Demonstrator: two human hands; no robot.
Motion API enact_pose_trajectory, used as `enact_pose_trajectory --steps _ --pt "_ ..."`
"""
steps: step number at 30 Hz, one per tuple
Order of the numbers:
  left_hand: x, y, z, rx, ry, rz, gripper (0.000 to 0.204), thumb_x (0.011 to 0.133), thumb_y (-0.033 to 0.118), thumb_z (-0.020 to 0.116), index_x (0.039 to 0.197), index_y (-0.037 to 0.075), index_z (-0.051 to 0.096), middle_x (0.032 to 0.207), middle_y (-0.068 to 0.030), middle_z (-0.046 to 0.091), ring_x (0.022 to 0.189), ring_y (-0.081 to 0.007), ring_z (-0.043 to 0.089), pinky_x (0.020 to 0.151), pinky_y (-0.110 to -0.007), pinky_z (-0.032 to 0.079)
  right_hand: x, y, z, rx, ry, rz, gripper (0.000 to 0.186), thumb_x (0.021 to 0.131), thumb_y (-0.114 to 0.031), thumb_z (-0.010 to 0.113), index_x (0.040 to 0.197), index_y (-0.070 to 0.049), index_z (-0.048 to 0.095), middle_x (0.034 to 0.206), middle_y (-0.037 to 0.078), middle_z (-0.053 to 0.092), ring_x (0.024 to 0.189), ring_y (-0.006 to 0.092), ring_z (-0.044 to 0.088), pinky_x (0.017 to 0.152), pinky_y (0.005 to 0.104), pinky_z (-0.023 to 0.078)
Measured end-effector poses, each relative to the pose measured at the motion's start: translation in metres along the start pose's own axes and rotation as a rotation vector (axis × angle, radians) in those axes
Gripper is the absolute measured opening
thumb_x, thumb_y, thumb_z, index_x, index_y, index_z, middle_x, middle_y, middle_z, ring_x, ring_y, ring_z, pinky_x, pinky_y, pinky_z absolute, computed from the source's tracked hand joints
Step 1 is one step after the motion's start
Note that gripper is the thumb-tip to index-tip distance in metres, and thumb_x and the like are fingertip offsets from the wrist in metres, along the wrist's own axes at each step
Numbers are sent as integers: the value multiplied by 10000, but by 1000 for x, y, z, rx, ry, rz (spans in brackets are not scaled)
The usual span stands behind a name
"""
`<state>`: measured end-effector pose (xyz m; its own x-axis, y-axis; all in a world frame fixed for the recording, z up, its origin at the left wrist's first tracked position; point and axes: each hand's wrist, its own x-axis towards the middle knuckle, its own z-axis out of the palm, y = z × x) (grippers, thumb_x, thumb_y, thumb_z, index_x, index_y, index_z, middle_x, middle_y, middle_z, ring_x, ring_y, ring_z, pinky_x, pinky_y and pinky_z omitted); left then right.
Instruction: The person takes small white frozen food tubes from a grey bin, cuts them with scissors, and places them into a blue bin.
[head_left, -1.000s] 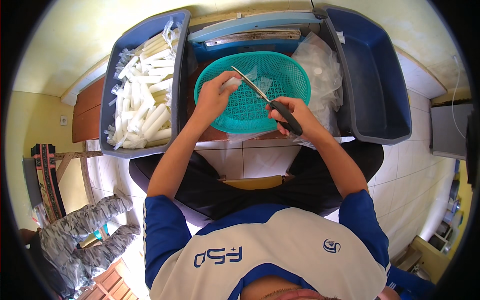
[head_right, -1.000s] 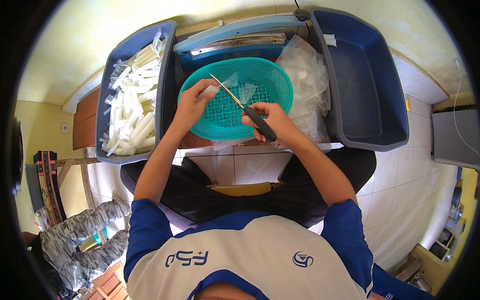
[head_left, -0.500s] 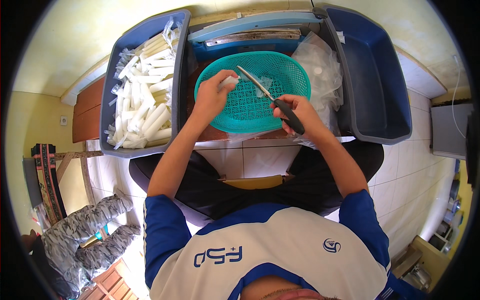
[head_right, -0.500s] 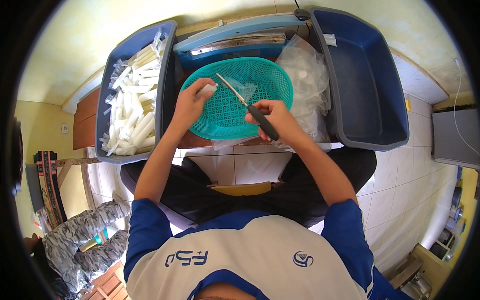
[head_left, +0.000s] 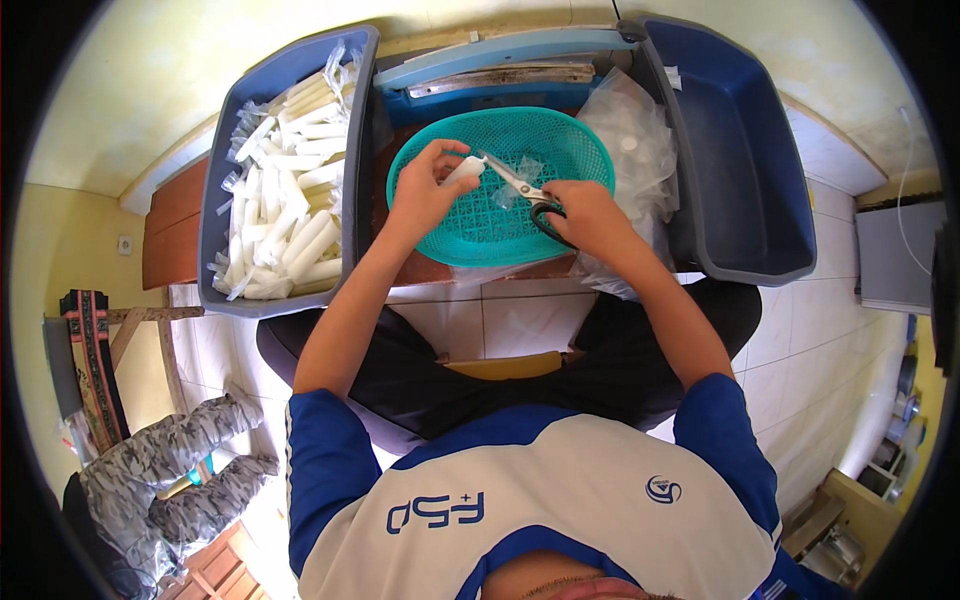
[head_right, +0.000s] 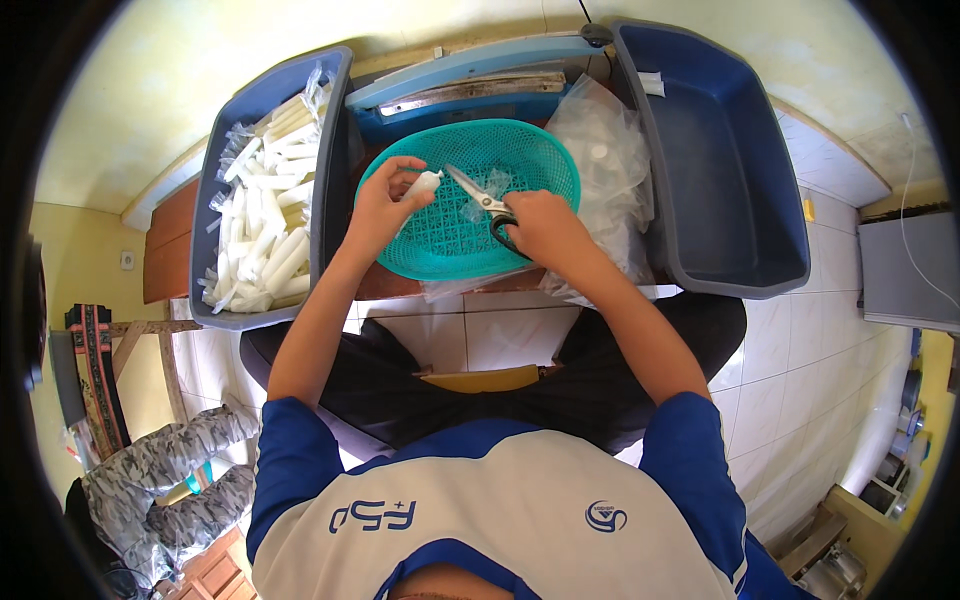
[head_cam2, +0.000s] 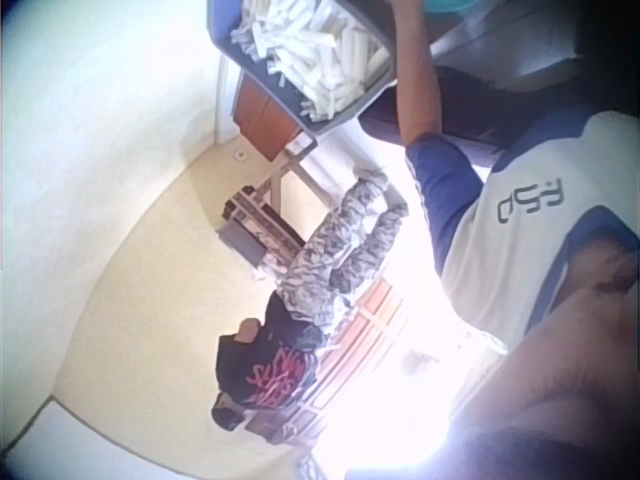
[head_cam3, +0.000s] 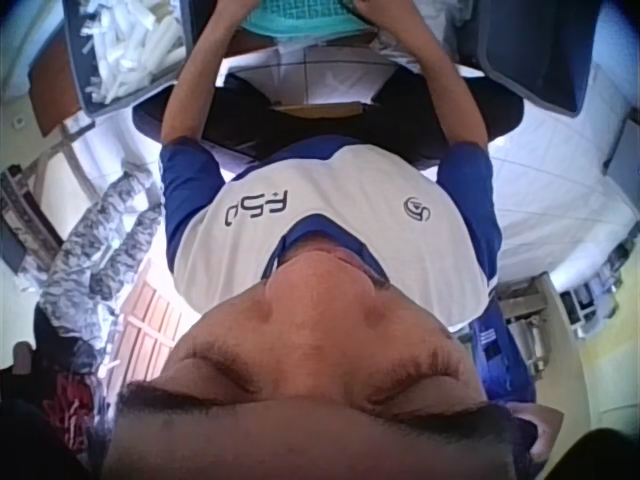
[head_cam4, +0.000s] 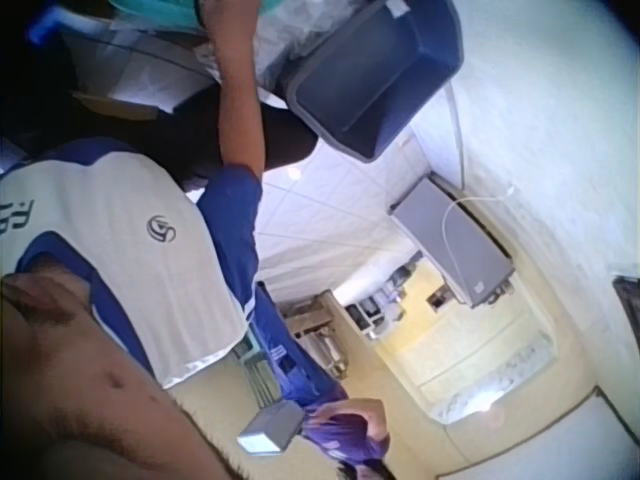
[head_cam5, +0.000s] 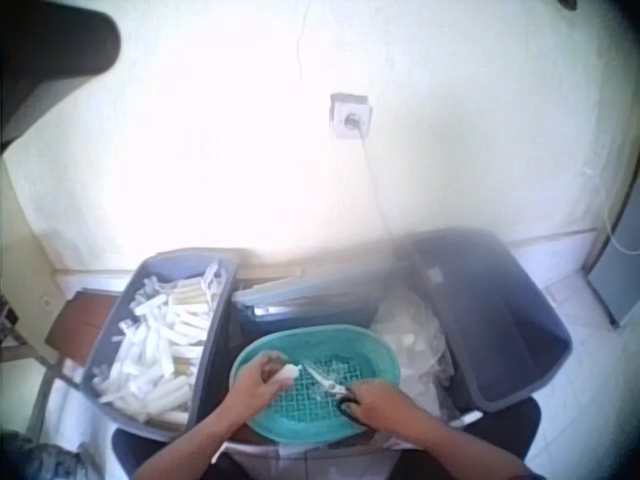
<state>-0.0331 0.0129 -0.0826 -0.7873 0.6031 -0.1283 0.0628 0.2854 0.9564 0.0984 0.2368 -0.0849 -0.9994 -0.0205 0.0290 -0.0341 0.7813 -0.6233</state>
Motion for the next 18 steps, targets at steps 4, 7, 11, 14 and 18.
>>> enact_pose_trajectory --steps 4,7,11,14,18 --pt "-3 11 -6 -96 -33 -19 420 806 41 762 1182 21 576 1022 -96 697 935 -144 658 830 -279 513 17 -2 15 -141 -185 5 254 753 -121 729 952 -3 625 877 196 677 864 387 655 760 479 512" --pt "-4 15 -7 -191 -9 -34 381 815 51 756 1156 23 589 1047 -104 702 963 -154 654 867 -292 504 21 -1 24 -236 -181 -66 235 746 -107 729 906 -4 591 866 199 670 846 394 658 750 488 521" --pt "-6 24 -5 -309 6 -28 349 841 54 733 1155 24 583 1063 -111 705 995 -164 648 912 -309 486 26 4 27 -283 -190 -102 111 817 -76 588 880 11 620 827 222 673 780 416 671 716 492 544" --pt "-6 33 -3 -329 3 -6 319 880 55 689 1172 22 564 1080 -126 701 1027 -182 643 935 -325 476 27 7 22 -330 -227 -68 143 809 -88 601 911 9 625 827 219 674 789 411 673 711 495 544" --pt "0 39 2 -408 3 -21 310 909 61 653 1194 21 538 1105 -143 675 1026 -208 648 921 -336 488 31 -1 5 -219 -165 -75 168 839 -124 621 960 -7 630 866 213 686 817 386 680 716 462 544"
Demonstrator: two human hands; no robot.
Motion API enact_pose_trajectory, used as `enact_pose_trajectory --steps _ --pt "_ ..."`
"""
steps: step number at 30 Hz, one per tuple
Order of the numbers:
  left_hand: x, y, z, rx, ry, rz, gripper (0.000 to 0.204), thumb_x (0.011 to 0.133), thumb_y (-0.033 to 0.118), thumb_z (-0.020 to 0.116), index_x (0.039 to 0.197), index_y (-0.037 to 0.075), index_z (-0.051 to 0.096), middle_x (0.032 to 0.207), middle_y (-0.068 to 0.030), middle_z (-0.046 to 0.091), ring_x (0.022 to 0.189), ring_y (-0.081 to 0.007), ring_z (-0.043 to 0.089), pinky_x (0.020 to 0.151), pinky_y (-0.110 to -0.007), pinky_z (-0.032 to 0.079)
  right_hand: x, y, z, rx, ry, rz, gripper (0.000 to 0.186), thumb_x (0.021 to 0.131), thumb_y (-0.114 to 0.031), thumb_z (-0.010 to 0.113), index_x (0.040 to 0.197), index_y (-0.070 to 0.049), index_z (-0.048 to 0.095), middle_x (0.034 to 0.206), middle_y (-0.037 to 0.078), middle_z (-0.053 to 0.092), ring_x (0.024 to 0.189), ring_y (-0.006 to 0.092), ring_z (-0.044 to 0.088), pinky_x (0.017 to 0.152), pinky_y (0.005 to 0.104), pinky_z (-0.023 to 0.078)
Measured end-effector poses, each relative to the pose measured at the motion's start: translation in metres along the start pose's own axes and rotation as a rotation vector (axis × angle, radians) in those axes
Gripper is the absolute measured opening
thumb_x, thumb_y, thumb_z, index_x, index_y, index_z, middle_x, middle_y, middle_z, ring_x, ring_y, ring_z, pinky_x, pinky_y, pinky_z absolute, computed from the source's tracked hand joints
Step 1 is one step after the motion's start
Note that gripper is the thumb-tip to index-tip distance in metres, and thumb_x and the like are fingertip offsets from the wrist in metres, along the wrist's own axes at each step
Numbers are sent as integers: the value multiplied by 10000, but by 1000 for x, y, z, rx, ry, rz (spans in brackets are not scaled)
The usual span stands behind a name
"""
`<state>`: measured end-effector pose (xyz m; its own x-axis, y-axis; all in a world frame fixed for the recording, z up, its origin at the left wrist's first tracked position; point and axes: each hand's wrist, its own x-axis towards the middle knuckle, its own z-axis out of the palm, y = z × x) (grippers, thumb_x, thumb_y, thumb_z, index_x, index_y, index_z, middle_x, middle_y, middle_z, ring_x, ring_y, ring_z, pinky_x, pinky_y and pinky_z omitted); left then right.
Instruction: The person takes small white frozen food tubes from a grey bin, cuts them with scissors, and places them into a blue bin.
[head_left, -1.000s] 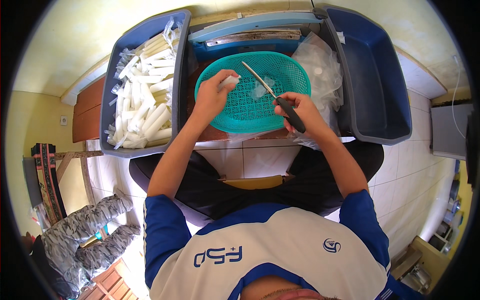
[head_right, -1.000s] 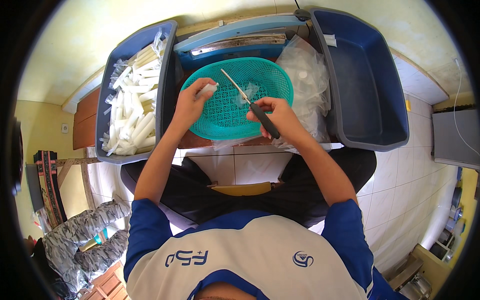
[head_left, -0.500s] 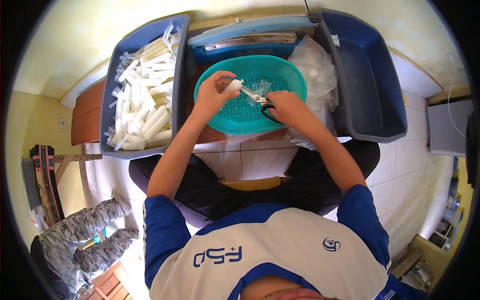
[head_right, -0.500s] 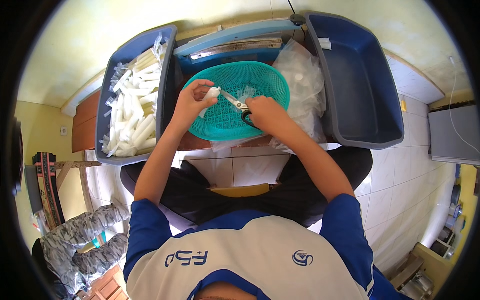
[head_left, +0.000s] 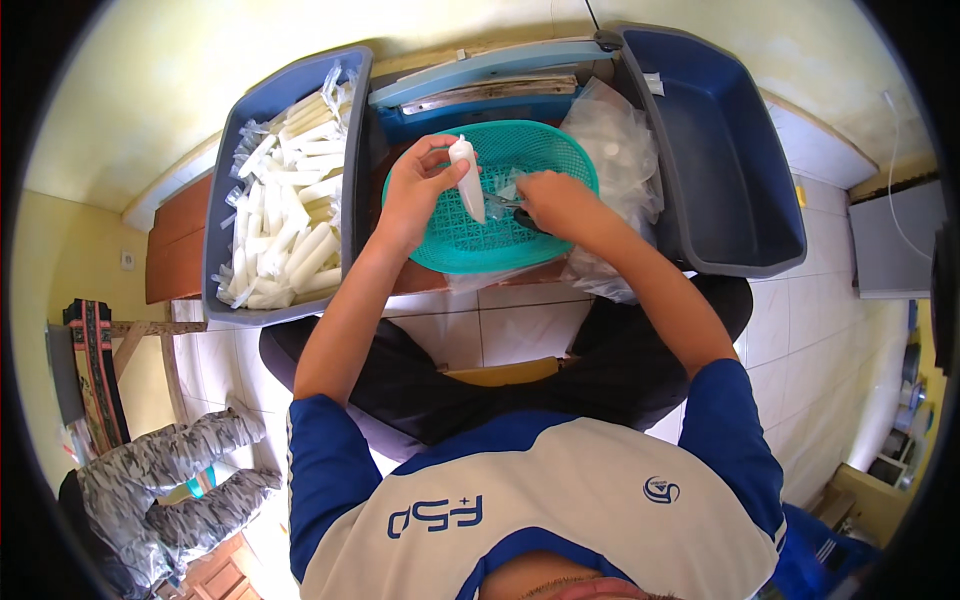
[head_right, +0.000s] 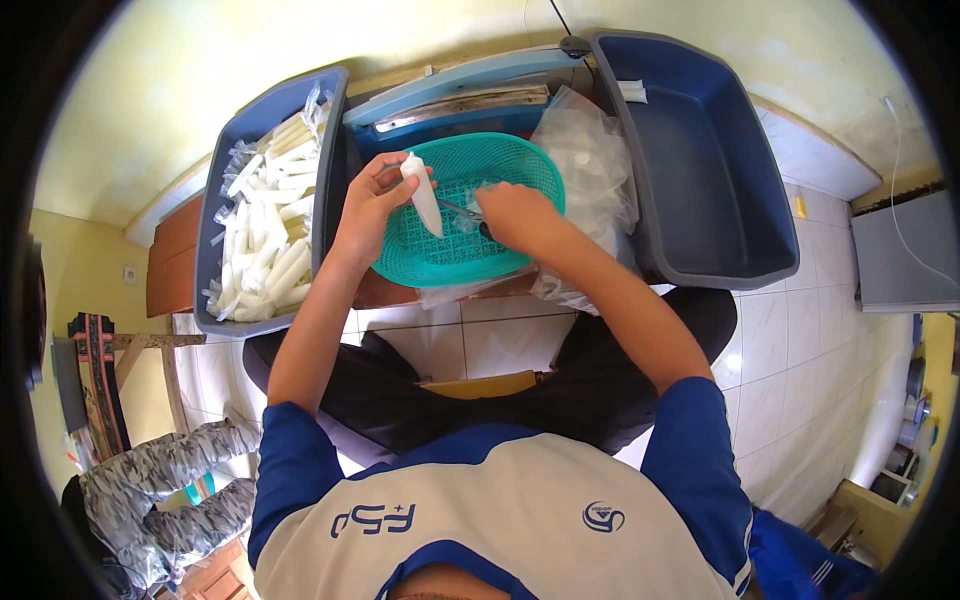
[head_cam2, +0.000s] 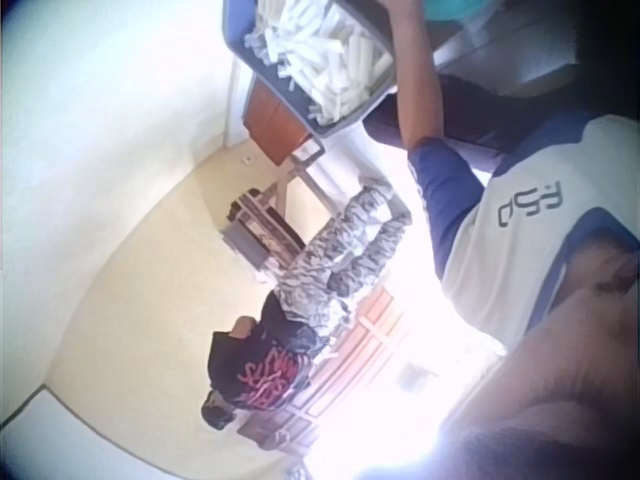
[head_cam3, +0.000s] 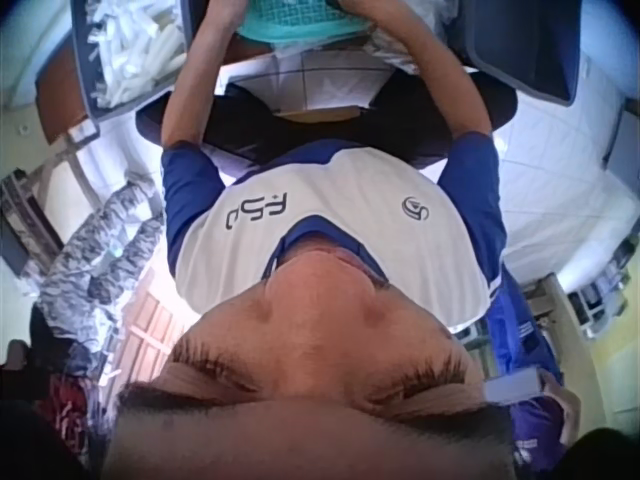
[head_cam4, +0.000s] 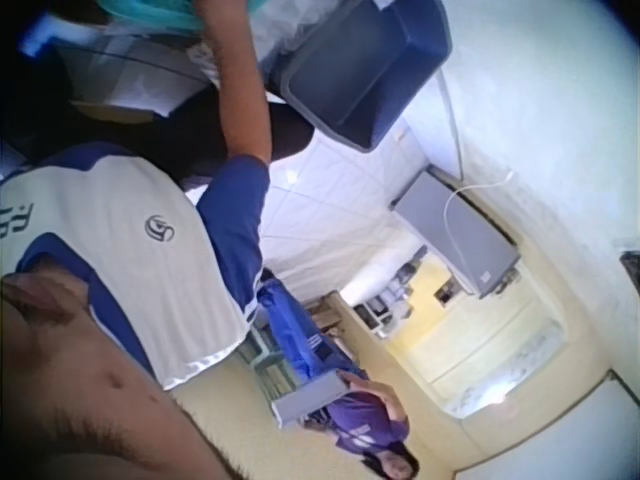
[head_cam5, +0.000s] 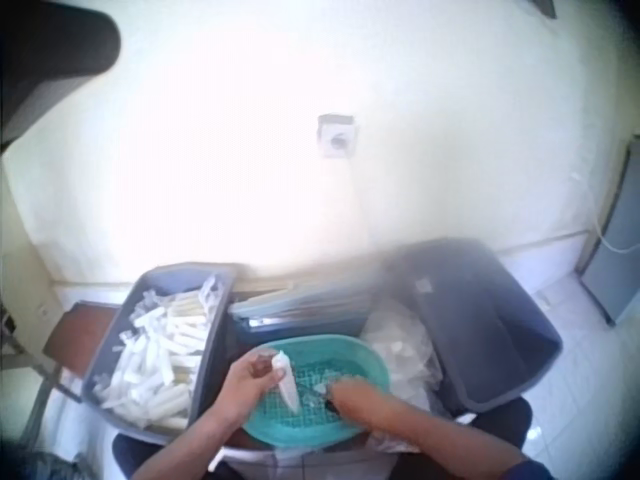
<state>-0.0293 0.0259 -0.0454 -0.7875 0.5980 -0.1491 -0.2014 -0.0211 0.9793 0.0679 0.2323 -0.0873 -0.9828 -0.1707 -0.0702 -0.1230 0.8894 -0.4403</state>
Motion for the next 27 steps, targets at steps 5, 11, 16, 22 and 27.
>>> enact_pose_trajectory --steps 5,11,16,22,27 --pt "11 4 23 -72 -17 -11 344 904 89 674 1207 28 524 1090 -134 653 983 -207 652 881 -329 504 -11 -14 -40 650 140 70 277 892 -183 674 1091 2 622 1011 167 685 894 268 688 801 371 540" --pt "33 15 68 -58 -146 3 455 850 120 754 1224 40 507 1071 -109 640 928 -175 646 835 -328 536 -27 3 -69 1029 223 112 392 892 -133 694 1234 -17 541 1038 110 668 987 190 658 845 329 529" --pt "65 20 120 -144 -126 -3 404 863 109 738 1182 23 506 1063 -118 633 943 -193 648 820 -316 553 -44 43 -84 1029 332 179 409 868 -106 720 1211 9 531 992 127 675 919 176 666 806 287 532" --pt "122 21 169 15 -221 -27 333 919 224 693 1119 19 523 1053 -140 666 933 -190 661 832 -289 527 -64 110 -114 1072 659 253 266 868 -65 712 1084 39 596 981 112 665 866 156 664 802 272 538" --pt "168 18 211 213 -276 45 367 891 281 720 1071 4 561 963 -145 706 886 -194 687 780 -300 525 -69 163 -142 1351 822 271 225 921 -60 650 1118 31 590 1029 117 648 928 176 661 851 297 559"
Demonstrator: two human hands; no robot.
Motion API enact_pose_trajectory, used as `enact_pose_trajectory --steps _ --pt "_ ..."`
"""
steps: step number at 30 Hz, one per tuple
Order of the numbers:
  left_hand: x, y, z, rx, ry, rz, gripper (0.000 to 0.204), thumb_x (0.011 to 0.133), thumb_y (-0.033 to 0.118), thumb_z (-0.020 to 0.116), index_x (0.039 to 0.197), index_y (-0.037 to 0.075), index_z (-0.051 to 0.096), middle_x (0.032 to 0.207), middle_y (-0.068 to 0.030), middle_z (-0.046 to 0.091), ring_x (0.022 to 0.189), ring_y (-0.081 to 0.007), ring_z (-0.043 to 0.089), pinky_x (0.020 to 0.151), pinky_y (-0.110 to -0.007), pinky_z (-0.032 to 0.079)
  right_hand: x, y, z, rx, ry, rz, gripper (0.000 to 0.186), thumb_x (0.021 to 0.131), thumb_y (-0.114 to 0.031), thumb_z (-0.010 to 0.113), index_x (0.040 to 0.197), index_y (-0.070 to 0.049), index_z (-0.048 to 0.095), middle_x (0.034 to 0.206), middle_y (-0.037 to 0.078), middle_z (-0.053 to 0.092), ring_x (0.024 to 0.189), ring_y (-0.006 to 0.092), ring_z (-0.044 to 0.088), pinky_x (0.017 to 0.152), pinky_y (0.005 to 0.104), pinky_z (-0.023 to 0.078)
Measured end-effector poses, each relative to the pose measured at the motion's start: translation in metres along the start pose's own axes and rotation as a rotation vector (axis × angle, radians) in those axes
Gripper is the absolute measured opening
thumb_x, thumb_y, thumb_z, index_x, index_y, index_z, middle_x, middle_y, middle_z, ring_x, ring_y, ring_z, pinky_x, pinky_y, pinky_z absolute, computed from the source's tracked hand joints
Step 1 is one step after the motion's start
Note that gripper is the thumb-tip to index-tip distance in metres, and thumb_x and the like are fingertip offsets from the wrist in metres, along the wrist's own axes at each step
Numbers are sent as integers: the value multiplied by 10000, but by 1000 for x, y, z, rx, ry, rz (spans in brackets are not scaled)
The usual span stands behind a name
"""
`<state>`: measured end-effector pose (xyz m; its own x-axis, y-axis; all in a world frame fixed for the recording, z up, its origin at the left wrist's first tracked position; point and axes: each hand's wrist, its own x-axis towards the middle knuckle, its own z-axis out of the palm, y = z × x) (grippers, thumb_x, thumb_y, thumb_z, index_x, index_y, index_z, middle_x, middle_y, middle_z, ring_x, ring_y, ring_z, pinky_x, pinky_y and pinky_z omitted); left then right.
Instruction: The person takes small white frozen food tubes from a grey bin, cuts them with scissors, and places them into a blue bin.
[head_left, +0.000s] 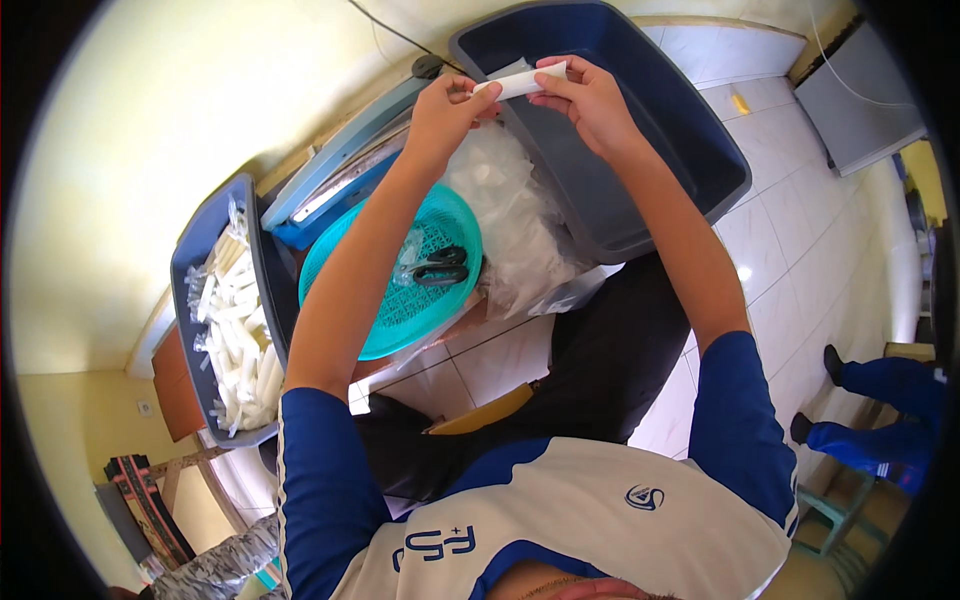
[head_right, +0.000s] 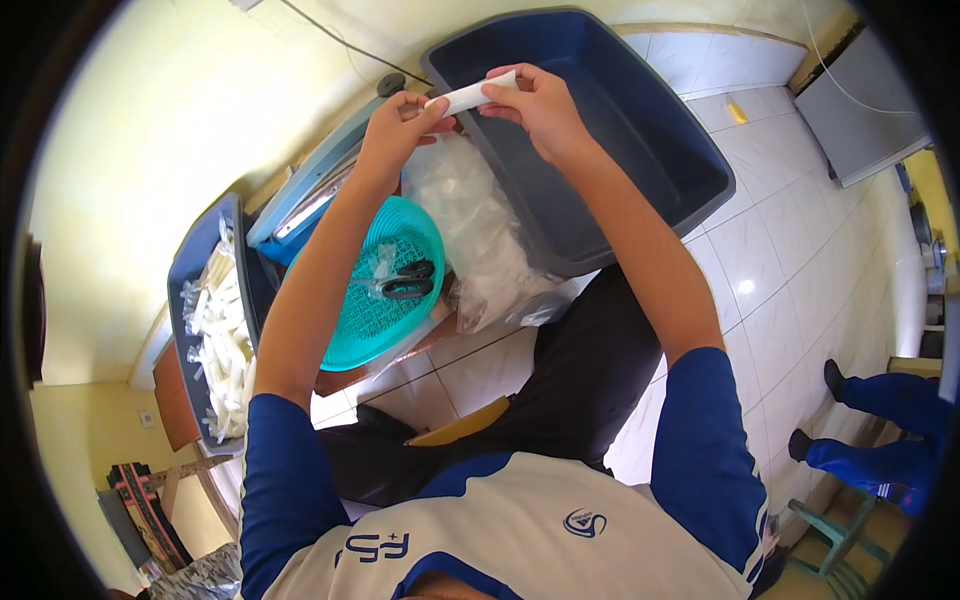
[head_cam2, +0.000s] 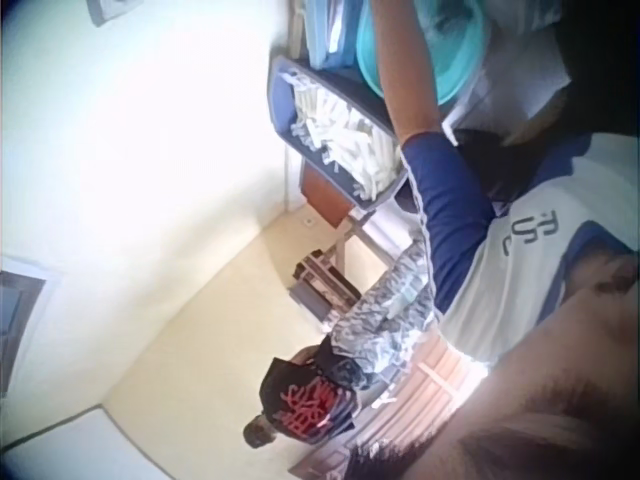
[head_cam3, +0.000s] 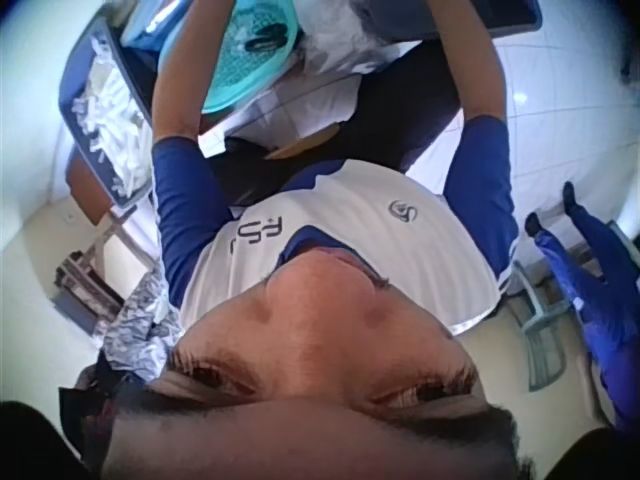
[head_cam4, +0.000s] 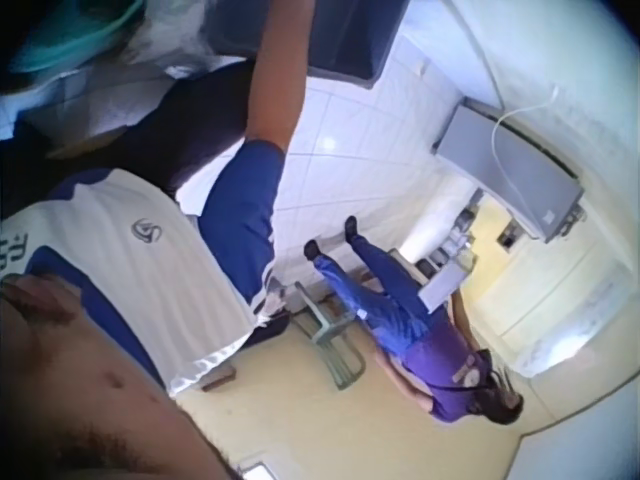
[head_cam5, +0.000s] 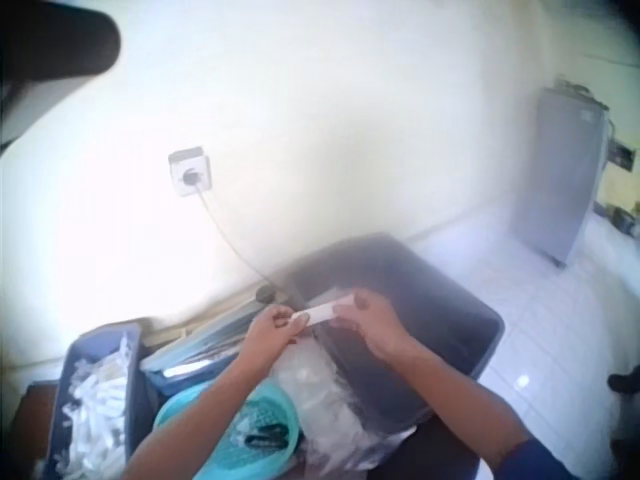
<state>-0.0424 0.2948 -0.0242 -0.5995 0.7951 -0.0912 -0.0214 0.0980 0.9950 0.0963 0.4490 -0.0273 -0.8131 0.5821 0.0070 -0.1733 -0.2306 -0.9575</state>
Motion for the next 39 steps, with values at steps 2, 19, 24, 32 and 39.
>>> enact_pose_trajectory --steps 2,19,24,32,39 --pt "29 -3 7 77 15 25 393 865 288 744 1053 -18 583 897 -150 719 869 -207 699 753 -296 532 21 3 -16 -10 39 -21 238 924 -69 647 1128 36 583 1022 119 651 911 184 669 840 292 562" --pt "170 -68 54 1209 -459 164 255 817 174 668 1054 101 728 1010 -154 712 963 -335 677 855 -413 524 173 126 -123 -396 179 468 195 825 11 718 975 105 636 992 175 651 859 269 694 676 319 641" --pt "192 -74 75 1574 -678 -11 327 812 158 592 1109 87 709 1118 -135 703 1031 -312 678 889 -415 528 185 139 -134 -354 83 497 173 809 43 686 955 131 652 958 200 677 813 275 712 700 303 637" --pt "207 -93 87 1590 -794 -51 322 818 210 620 1096 76 714 1116 -149 698 1045 -323 664 914 -420 511 190 144 -137 -1004 100 421 272 751 -207 820 944 -31 743 974 146 725 801 241 722 795 348 563" --pt "215 -97 96 1565 -865 -93 391 809 89 522 1161 45 686 1195 -182 667 1114 -350 641 943 -457 499 189 160 -146 -1125 185 123 460 714 -198 854 1124 -59 699 915 113 724 757 197 702 673 319 560"
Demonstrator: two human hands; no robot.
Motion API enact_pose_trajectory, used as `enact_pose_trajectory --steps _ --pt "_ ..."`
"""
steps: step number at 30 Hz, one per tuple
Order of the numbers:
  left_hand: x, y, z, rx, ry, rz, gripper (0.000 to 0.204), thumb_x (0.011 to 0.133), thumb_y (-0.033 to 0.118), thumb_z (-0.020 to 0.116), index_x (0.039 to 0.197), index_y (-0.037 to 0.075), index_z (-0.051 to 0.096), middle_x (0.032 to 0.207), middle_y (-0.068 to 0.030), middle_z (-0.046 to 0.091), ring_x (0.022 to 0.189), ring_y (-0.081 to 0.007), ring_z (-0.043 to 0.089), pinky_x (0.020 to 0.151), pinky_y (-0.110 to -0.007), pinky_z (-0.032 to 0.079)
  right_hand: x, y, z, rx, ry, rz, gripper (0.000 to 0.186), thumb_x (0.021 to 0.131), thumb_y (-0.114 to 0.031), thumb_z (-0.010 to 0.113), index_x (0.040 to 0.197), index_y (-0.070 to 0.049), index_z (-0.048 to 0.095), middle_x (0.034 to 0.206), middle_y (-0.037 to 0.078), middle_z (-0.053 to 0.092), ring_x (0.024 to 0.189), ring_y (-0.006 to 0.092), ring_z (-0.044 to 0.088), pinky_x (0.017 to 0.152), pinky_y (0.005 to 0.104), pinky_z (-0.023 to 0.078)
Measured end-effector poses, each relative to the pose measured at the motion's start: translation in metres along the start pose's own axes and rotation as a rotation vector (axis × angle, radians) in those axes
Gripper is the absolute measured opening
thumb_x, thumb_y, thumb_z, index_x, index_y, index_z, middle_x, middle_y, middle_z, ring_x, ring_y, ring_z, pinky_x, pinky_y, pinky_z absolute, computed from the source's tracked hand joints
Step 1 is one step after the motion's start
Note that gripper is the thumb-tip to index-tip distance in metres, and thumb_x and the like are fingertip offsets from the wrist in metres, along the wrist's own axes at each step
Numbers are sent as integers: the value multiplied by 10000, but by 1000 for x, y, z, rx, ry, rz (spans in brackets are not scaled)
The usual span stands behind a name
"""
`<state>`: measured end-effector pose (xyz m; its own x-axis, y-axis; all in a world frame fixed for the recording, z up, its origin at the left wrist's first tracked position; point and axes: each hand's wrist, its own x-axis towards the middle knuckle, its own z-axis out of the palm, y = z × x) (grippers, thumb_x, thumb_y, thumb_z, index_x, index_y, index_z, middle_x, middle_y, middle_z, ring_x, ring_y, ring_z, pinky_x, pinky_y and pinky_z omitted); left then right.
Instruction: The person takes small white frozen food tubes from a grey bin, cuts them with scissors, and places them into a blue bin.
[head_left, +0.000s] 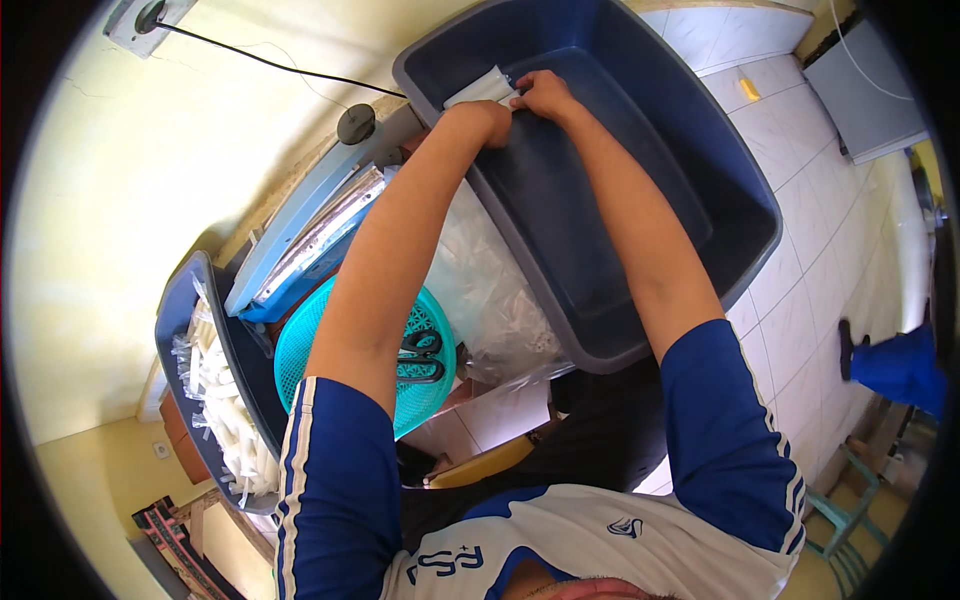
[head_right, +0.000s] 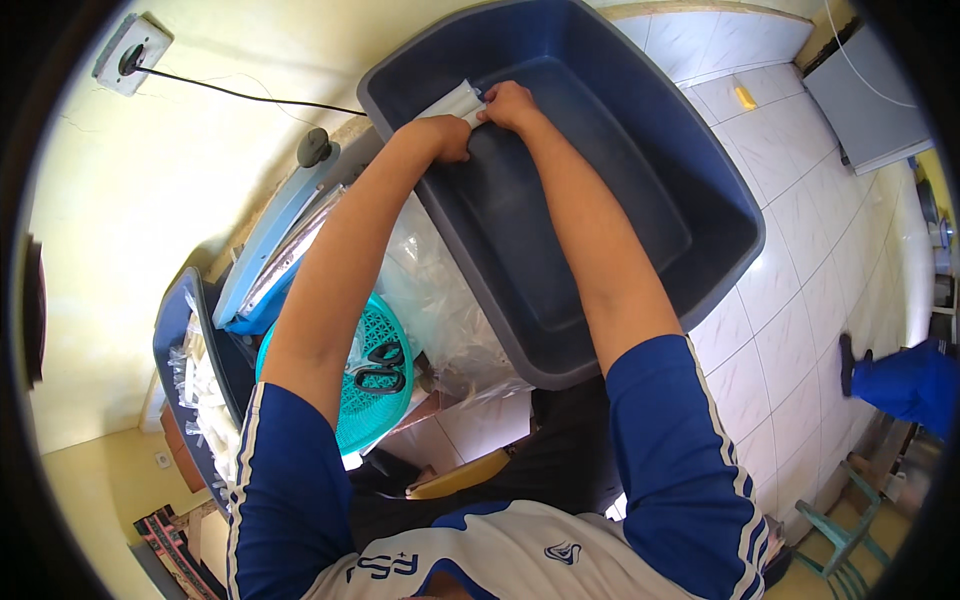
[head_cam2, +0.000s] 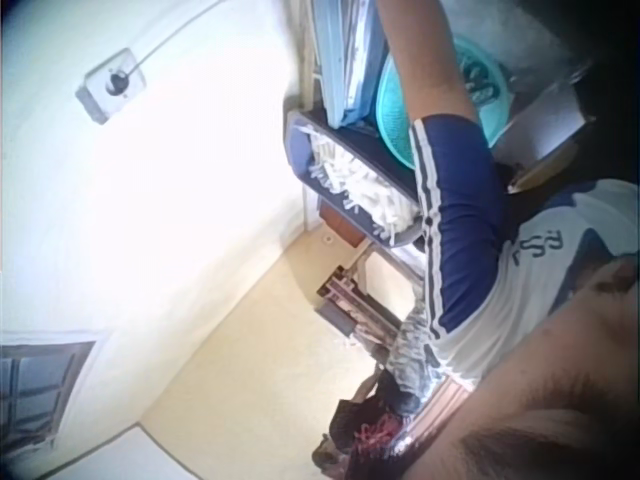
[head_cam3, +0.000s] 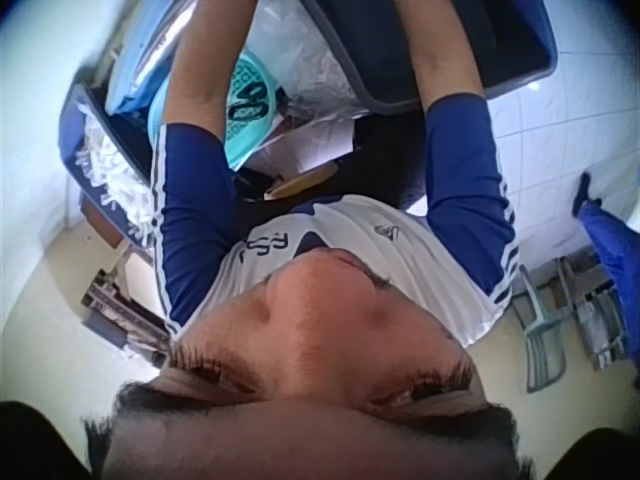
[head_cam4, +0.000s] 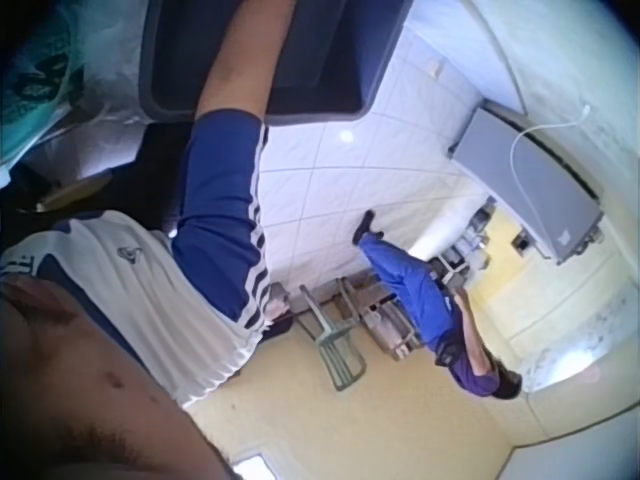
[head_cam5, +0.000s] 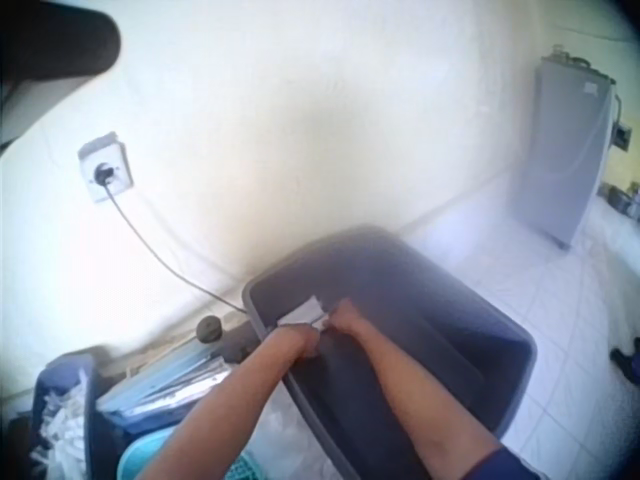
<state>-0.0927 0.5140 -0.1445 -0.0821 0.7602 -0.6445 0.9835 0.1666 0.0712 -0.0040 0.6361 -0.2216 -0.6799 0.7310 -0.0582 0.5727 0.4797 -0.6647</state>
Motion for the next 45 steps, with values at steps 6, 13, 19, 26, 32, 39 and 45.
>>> enact_pose_trajectory --steps 6,13,19,26,32,39,45 --pt "15 -11 11 7 34 -91 381 826 303 647 1083 32 724 1126 -179 692 1075 -325 650 954 -406 487 2 -14 2 162 -115 98 462 728 -139 842 1149 -37 683 924 123 724 735 170 705 673 299 570" --pt "23 -15 10 -38 -101 -136 535 818 140 495 1346 78 563 1356 -177 573 1239 -369 555 1018 -473 437 -2 -26 0 234 -138 141 458 743 -117 828 1158 0 674 925 140 726 680 164 702 665 295 576" --pt "4 -6 2 -21 -41 -129 473 824 131 515 1281 75 622 1306 -168 613 1203 -351 590 987 -460 466 -3 -24 0 152 -130 99 450 758 -142 804 1164 1 675 981 186 723 725 198 721 678 323 586" --pt "-36 9 -13 -87 679 -179 241 806 200 634 966 55 743 956 -145 725 923 -329 701 807 -447 558 -10 -26 -15 -165 -96 8 521 717 -288 811 1163 -51 686 1114 163 699 1046 295 671 924 367 521" --pt "-78 4 5 -426 999 -87 220 838 264 650 899 78 749 835 -150 713 824 -340 692 754 -423 548 -35 -55 -53 -83 -143 16 466 749 -312 790 1120 -47 694 1052 161 708 927 278 689 835 367 539" --pt "-149 13 24 -588 1091 48 189 821 241 683 863 68 746 825 -158 710 827 -331 681 732 -441 523 -67 -59 -71 -145 -12 -334 405 799 -312 760 1063 -12 690 899 126 707 642 181 667 620 318 547" --pt "-203 5 55 -639 989 162 203 831 190 696 985 61 723 931 -127 721 817 -288 688 785 -384 528 -125 -123 -60 97 -248 -111 458 835 -414 695 1054 -11 705 919 200 717 827 323 707 779 379 554"
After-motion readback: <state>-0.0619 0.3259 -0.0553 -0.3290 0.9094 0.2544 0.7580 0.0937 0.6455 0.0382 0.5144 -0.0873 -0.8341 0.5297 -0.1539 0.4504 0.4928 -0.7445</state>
